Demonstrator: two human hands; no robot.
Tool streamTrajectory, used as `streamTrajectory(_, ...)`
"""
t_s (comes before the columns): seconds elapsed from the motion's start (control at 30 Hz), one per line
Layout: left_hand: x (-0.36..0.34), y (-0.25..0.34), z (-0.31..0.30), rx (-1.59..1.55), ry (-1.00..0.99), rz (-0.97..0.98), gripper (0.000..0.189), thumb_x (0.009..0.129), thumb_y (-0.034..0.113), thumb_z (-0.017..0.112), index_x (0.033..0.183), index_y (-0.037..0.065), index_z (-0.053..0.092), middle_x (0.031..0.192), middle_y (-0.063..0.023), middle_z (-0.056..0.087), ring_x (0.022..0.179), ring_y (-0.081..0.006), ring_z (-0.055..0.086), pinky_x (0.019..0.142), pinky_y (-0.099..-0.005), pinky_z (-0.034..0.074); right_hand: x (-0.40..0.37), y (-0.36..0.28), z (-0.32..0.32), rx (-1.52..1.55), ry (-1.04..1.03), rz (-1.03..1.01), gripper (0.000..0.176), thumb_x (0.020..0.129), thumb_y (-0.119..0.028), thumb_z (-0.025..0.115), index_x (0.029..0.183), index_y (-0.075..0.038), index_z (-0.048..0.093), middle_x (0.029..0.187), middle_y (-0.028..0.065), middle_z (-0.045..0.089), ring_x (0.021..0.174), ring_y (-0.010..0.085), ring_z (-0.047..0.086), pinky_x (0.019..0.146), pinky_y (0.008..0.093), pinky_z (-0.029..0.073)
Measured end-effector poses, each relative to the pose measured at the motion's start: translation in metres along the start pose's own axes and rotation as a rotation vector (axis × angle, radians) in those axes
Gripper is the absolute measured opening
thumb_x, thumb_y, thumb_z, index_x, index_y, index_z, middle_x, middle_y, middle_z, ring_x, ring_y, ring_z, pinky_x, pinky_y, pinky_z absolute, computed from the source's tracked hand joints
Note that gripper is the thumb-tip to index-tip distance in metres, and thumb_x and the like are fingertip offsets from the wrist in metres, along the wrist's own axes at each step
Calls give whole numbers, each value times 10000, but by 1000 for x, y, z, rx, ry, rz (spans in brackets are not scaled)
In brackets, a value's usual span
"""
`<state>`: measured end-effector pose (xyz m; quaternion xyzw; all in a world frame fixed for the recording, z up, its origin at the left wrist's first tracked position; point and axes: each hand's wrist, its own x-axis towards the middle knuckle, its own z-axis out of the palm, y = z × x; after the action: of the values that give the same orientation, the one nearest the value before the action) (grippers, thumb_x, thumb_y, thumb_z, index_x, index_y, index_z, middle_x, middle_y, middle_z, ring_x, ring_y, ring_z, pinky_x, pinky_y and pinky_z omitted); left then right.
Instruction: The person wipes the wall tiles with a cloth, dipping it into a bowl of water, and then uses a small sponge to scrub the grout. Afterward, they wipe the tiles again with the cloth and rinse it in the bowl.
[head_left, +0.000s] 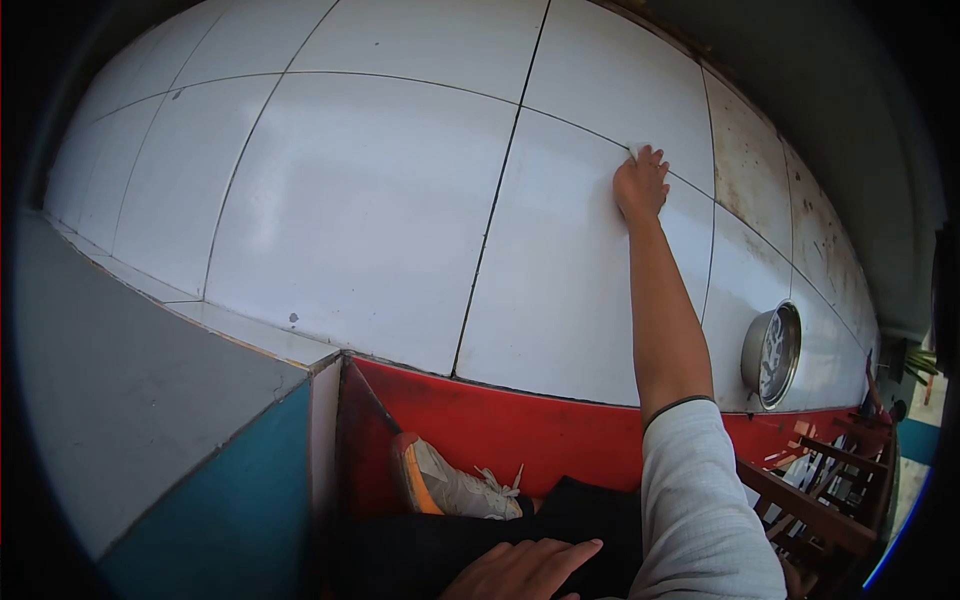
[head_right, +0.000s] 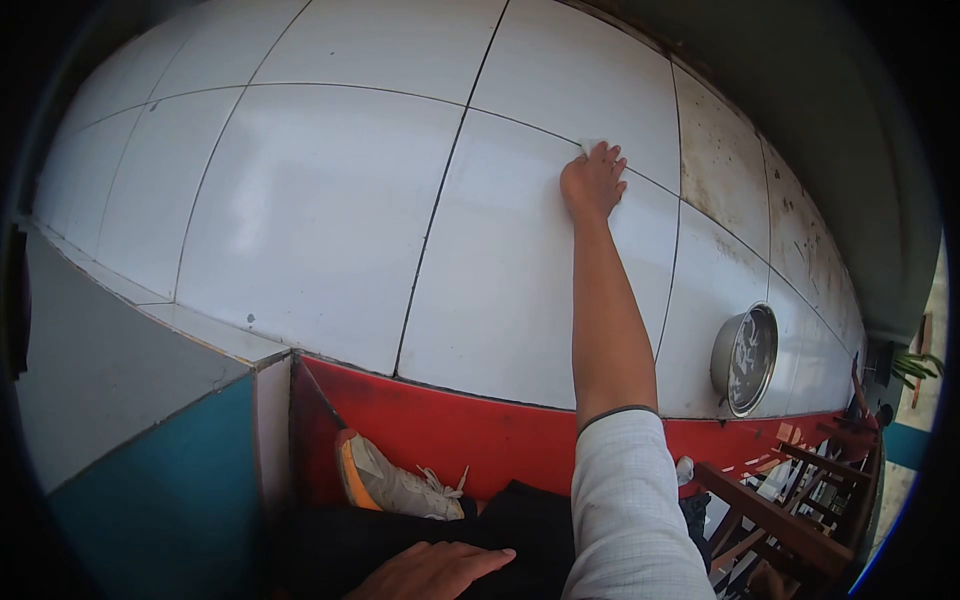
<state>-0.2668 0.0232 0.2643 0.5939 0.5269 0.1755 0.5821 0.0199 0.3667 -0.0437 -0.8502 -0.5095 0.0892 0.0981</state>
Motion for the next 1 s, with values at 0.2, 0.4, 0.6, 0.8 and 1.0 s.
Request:
streamTrajectory(0.2,4,15,-4,40,32,-79,365,917,90,667,1281,88,644,1260,-179,665,1223,-331,623,1136,-491,415,-21,-75,21,85,-113,-282,579,1034,-242,342,1581,-65,274,1679,142,187,1561,329,123,1250,514,126)
streamTrajectory(0.4,6,2,-5,61,-40,-35,347,932,108,648,1278,80,647,1248,-171,670,1202,-316,634,1115,-472,440,-31,-109,34,16,-216,-662,581,1034,-248,356,1594,-118,269,1683,103,194,1561,285,142,1259,485,130)
streamTrajectory(0.6,-4,-9,14,67,200,59,394,921,122,658,1311,78,620,1212,-172,675,1166,-331,643,1097,-471,453,-83,-90,20,13,-288,-841,571,1034,-223,387,1583,-108,281,1673,107,223,1551,284,182,1258,478,155)
streamTrajectory(0.8,0,-37,11,-83,-82,129,544,852,87,696,1376,79,554,1226,-186,654,1115,-365,645,1011,-503,496,-149,-63,8,33,-335,-953,559,1035,-194,409,1577,-111,297,1666,115,238,1547,292,192,1256,484,162)
streamTrajectory(1.0,-2,-45,18,-131,-52,153,589,820,80,709,1381,64,533,1213,-196,642,1075,-364,649,958,-507,505,-215,-38,-16,-4,-548,-1188,581,1017,-194,446,1577,-128,307,1665,89,247,1549,265,191,1267,483,139)
